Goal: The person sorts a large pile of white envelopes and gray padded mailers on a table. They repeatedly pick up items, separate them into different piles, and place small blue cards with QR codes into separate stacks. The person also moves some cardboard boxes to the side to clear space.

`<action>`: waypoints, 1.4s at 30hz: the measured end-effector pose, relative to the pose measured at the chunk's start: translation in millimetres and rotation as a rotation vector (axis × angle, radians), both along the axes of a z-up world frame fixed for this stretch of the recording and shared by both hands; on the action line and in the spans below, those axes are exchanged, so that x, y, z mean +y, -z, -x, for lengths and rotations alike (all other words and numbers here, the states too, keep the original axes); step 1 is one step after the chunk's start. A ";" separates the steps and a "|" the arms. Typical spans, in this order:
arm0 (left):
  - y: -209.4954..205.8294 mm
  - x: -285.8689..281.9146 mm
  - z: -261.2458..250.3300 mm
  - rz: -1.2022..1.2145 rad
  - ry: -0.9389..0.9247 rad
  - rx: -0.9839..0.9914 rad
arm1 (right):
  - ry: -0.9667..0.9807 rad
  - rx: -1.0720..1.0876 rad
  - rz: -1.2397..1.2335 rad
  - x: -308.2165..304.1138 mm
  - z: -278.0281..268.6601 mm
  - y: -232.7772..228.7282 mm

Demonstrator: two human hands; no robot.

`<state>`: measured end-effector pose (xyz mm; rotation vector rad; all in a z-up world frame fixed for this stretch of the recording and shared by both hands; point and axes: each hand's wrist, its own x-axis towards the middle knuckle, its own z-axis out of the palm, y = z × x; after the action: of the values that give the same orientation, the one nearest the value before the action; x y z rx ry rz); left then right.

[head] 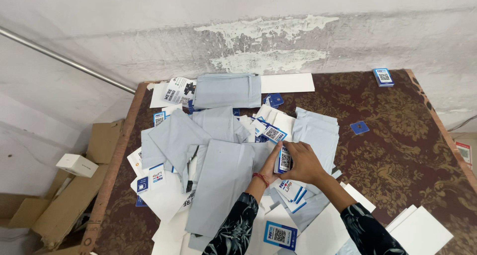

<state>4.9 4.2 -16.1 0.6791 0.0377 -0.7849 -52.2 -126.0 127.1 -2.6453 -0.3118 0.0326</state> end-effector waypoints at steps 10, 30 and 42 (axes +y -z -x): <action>-14.4 -2.5 -1.5 -0.085 0.157 -0.024 | 0.013 -0.087 -0.013 -15.4 9.9 10.0; -46.6 -240.9 -0.1 -0.058 -0.198 0.184 | 0.392 0.243 -0.250 -222.8 30.9 29.6; -23.2 -349.1 -45.9 -0.050 -0.028 0.068 | 0.505 0.203 -0.186 -339.2 -30.1 45.8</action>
<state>50.8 -344.8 7.0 0.6978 0.1288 -0.7815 -22.1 -465.1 81.4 -2.4343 0.4023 0.1007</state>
